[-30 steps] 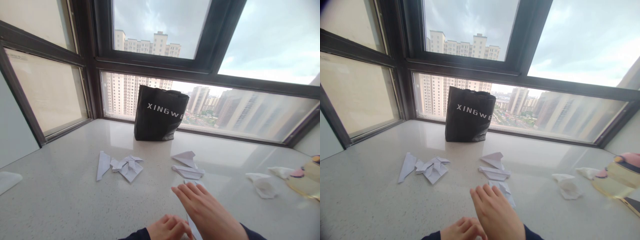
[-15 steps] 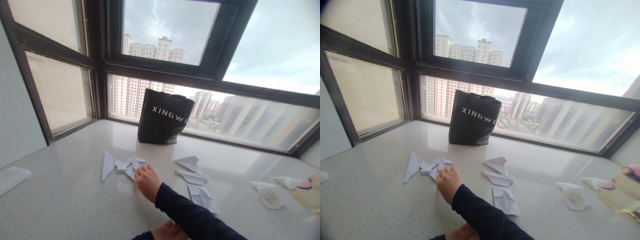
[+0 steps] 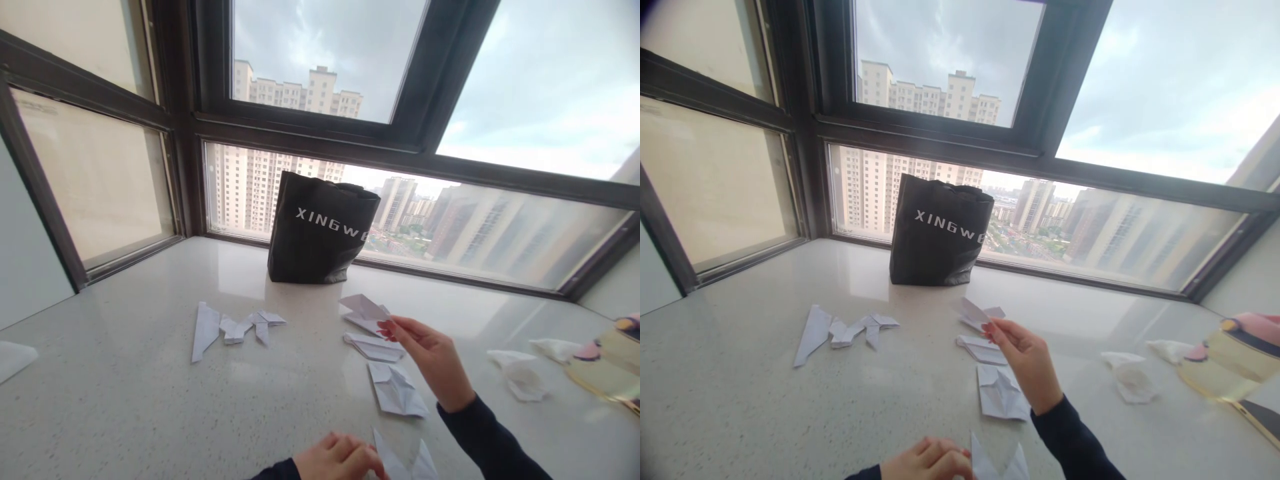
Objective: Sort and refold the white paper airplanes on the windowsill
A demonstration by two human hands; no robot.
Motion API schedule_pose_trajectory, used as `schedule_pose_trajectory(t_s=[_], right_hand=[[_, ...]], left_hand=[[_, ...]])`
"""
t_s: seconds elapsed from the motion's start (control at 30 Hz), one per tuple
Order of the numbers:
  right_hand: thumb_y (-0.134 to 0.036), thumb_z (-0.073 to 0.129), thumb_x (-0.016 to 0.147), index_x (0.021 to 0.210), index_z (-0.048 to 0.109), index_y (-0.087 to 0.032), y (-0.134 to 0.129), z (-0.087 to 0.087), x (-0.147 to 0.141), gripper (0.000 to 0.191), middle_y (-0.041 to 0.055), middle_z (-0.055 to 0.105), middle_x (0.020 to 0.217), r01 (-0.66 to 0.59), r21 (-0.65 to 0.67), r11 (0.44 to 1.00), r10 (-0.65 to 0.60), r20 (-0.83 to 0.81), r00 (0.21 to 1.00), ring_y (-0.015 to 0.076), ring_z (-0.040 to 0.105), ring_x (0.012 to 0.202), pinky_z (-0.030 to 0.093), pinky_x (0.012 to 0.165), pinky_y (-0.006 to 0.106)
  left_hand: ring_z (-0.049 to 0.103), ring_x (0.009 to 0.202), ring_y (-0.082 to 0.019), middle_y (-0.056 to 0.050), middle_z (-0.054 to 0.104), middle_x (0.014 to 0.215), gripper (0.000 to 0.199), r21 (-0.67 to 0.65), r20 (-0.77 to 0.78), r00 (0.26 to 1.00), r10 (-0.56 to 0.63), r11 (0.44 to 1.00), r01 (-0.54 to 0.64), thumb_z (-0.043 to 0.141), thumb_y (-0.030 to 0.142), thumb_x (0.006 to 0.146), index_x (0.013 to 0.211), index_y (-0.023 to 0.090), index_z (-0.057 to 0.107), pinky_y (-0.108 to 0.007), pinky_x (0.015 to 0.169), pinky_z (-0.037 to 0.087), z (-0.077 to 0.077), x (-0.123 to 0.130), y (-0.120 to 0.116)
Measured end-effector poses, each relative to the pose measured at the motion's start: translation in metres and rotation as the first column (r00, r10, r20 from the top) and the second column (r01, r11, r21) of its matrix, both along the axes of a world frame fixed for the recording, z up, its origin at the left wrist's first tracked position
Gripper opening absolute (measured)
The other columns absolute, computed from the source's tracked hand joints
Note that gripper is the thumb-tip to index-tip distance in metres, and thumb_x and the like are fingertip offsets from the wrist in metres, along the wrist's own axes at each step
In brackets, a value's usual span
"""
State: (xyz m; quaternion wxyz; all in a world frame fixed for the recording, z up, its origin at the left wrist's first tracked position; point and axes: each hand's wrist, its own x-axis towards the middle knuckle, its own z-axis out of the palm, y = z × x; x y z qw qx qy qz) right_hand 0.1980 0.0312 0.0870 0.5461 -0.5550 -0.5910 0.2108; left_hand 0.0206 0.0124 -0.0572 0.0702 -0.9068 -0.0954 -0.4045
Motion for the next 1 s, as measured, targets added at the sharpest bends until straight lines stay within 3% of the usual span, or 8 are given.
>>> schedule_pose_trajectory(t_s=[0.13,0.33,0.53,0.7,0.83,1.0], right_hand=[[-0.047,0.059,0.069,0.087,0.069,-0.015,-0.021,-0.016,0.039,0.038,0.0105,0.069,0.087,0.038,-0.085,0.996,-0.048,-0.116,0.992,0.0248,0.064,0.077,0.054,0.067,0.037],[-0.046,0.068,0.058,0.077,0.072,-0.017,-0.044,-0.027,0.05,0.035,0.0079,0.07,0.069,0.115,-0.246,0.962,-0.125,-0.022,0.992,0.0225,0.064,0.062,0.054,0.052,0.028],[-0.048,0.065,0.059,0.074,0.072,-0.019,-0.055,-0.032,0.051,0.034,0.0049,0.069,0.061,0.095,-0.346,0.933,-0.067,0.091,0.994,0.0188,0.062,0.058,0.05,0.049,0.022],[-0.05,0.061,0.063,0.079,0.071,-0.018,-0.058,-0.036,0.056,0.036,0.0055,0.07,0.069,0.004,-0.447,0.895,0.075,0.16,0.984,0.0201,0.063,0.064,0.051,0.056,0.024],[-0.049,0.058,0.066,0.074,0.07,-0.019,-0.058,-0.044,0.057,0.033,0.0044,0.07,0.069,0.071,-0.44,0.895,0.094,0.341,0.935,0.0188,0.062,0.063,0.048,0.057,0.025],[-0.046,0.054,0.068,0.069,0.067,-0.02,-0.056,-0.052,0.056,0.028,0.0022,0.068,0.063,0.144,-0.389,0.91,0.08,0.506,0.859,0.0162,0.058,0.057,0.044,0.052,0.024]], left_hand=[[0.055,0.088,-0.004,0.01,0.063,0.084,0.02,-0.02,0.071,0.997,-0.035,0.999,0.036,0.041,0.04,0.088,0.094,0.024,0.052,-0.013,0.069,0.037,0.003,-0.001,-0.001],[0.052,0.091,-0.004,0.011,0.06,0.096,0.021,0.002,-0.043,0.998,-0.037,0.999,0.037,0.038,0.04,0.089,0.103,0.029,0.05,-0.013,0.075,0.036,0.013,-0.009,-0.001],[0.05,0.094,-0.006,0.01,0.058,0.102,0.024,0.037,-0.024,0.999,-0.039,0.999,0.04,0.037,0.039,0.089,0.109,0.031,0.048,-0.013,0.077,0.036,0.008,-0.011,0.0],[0.047,0.1,-0.009,0.008,0.047,0.122,0.03,0.058,-0.101,0.995,0.026,0.998,-0.02,0.041,0.042,0.087,0.117,0.037,0.043,-0.015,0.075,0.038,0.009,-0.013,-0.003],[0.048,0.097,-0.008,0.011,0.031,0.136,0.029,0.187,-0.077,0.995,0.059,0.981,-0.044,0.041,0.038,0.089,0.116,0.036,0.047,-0.015,0.074,0.04,0.018,-0.016,-0.003],[0.048,0.097,-0.008,0.013,0.032,0.135,0.029,0.279,-0.077,0.996,0.054,0.96,-0.031,0.038,0.036,0.09,0.117,0.037,0.047,-0.016,0.077,0.04,0.023,-0.018,-0.001]])
